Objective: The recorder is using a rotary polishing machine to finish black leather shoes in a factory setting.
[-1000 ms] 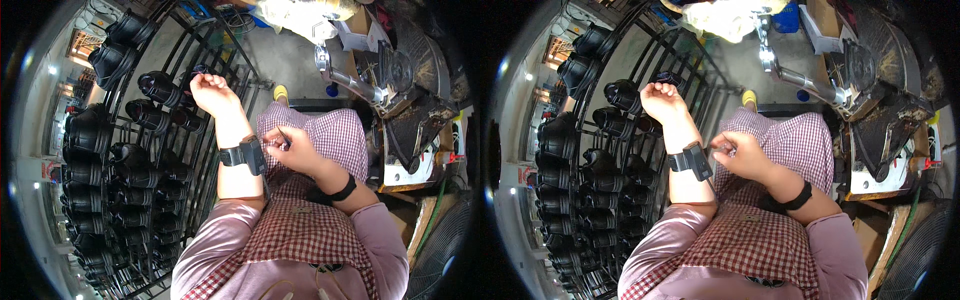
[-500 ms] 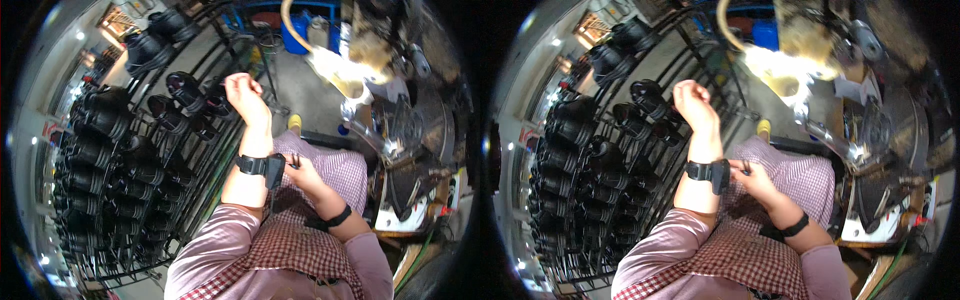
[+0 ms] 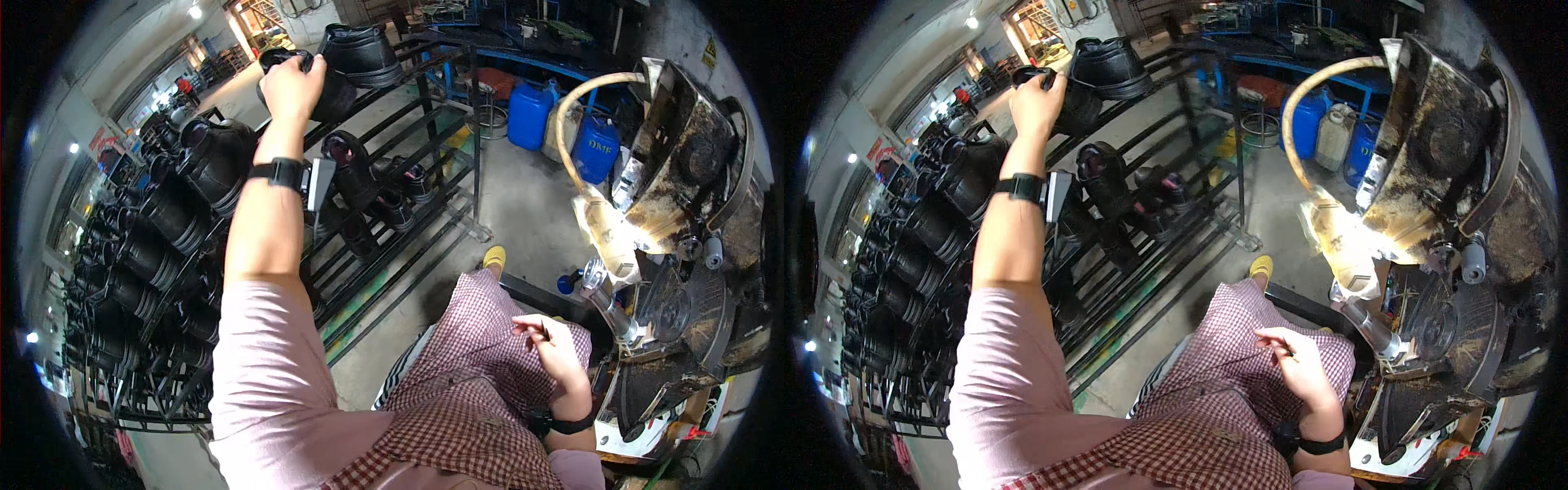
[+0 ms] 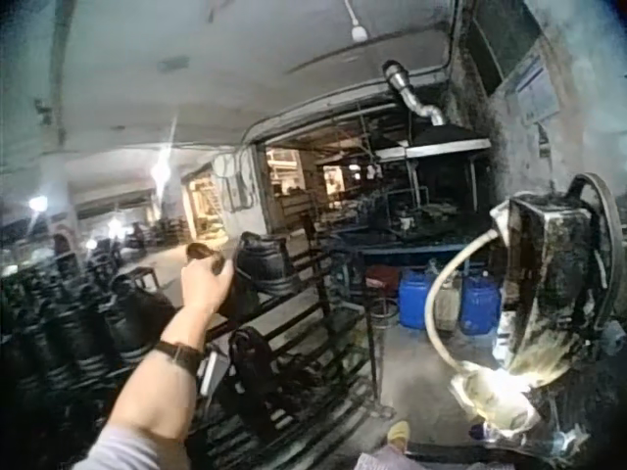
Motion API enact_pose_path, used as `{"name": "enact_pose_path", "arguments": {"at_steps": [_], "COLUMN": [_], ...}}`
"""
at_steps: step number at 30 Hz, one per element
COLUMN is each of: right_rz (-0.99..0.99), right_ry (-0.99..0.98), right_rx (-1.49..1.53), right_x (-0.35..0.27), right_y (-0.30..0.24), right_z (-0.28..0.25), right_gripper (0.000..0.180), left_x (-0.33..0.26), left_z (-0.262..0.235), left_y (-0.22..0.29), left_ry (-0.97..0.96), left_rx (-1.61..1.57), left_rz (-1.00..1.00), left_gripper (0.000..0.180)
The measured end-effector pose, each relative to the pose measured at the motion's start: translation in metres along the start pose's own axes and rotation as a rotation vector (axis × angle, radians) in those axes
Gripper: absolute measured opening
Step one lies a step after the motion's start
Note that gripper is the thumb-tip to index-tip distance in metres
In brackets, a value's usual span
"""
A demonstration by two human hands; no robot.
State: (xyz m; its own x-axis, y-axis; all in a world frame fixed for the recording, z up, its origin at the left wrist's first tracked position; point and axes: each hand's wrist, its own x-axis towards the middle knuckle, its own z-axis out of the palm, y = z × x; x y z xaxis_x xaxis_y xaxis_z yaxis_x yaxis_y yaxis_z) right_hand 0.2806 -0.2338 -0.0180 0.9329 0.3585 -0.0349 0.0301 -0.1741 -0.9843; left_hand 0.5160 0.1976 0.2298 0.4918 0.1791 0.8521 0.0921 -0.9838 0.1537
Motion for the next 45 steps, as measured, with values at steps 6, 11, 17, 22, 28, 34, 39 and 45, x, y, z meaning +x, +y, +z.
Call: {"name": "enact_pose_path", "arguments": {"at_steps": [6,11,17,22,28,34,39,45], "right_rz": [0.013,0.146,0.344,0.162,0.041,0.027,0.001,-0.436], "right_ry": [-0.068,0.179,0.34,0.394,0.307,0.36,0.482,0.925], "right_rx": [0.131,0.655,0.42,0.574,0.538,0.608,0.427,0.407], "right_x": [0.018,0.035,-0.012,-0.047,-0.028,-0.009,-0.003,-0.015], "right_y": [-0.032,-0.022,0.014,0.039,0.045,0.034,0.024,-0.001], "right_z": [0.025,0.032,0.025,0.016,0.013,0.002,-0.002,-0.047], "right_gripper": [0.016,0.026,0.013,0.017,0.023,0.024,0.017,0.026], "left_x": [-0.154,-0.247,-0.302,-0.363,-0.418,-0.418,-0.392,-0.356], "left_z": [-0.08,-0.089,-0.067,-0.07,-0.059,-0.028,-0.025,-0.056], "left_y": [0.092,0.147,0.156,0.149,0.14,0.137,0.148,0.172], "left_ry": [-0.095,-0.626,-0.635,-1.171,-1.349,-1.316,-1.055,-0.497], "left_rx": [-0.391,-0.682,-0.959,-1.509,-2.254,-2.277,-2.228,-1.954], "left_rz": [0.898,1.214,1.137,-0.97,-1.688,-1.537,-1.55,-0.905], "left_gripper": [0.038,0.032,0.025,0.085,0.066,0.065,0.057,0.073]}}
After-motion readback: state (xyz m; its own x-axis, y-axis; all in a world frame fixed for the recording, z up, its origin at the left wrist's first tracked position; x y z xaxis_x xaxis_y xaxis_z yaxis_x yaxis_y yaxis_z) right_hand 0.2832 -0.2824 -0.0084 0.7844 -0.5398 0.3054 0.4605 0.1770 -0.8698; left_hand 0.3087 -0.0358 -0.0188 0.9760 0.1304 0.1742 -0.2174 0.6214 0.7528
